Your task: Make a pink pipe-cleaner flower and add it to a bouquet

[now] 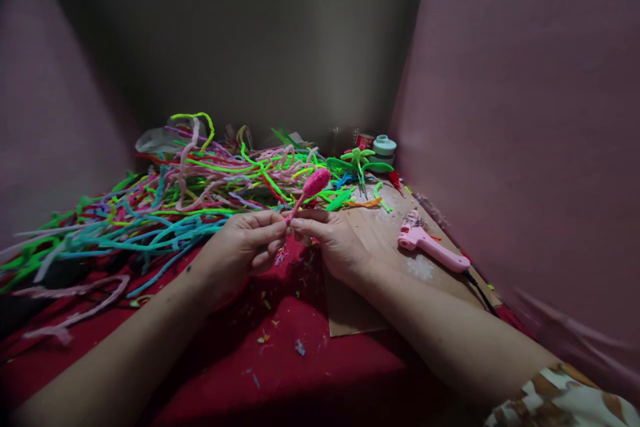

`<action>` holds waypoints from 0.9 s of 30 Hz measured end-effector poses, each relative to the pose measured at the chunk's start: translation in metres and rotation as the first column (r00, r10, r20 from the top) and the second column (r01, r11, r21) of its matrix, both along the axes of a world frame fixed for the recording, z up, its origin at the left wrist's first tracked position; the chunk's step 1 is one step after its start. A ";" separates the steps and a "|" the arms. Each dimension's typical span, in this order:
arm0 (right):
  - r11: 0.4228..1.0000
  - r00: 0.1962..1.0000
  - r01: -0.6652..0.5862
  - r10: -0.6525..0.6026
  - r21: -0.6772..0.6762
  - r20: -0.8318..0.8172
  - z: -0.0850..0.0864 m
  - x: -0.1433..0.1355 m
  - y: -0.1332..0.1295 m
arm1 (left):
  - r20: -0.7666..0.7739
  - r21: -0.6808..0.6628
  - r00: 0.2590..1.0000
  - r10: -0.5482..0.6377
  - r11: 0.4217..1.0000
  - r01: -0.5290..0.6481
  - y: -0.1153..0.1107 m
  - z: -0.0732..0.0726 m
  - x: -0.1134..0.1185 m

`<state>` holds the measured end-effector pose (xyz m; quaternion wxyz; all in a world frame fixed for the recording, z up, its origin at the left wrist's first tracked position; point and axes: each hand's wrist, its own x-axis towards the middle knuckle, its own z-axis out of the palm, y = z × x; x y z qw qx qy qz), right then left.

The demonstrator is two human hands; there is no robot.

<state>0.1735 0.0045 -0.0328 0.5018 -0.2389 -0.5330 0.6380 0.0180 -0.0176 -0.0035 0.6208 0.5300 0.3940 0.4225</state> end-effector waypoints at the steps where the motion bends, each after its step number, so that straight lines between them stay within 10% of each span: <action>1: 1.000 1.000 -0.004 0.004 -0.007 0.001 -0.001 0.000 0.000 | 0.028 -0.020 0.999 -0.024 1.000 0.024 0.001 0.000 -0.001; 13: 0.997 0.996 0.078 -0.077 -0.013 0.034 0.012 0.000 -0.008 | 0.247 -0.209 0.938 -0.242 0.932 0.296 0.009 -0.002 -0.011; 27: 0.999 0.999 0.040 -0.039 -0.034 0.029 0.012 -0.002 -0.008 | 0.178 -0.199 0.962 -0.205 0.950 0.239 0.006 0.004 -0.011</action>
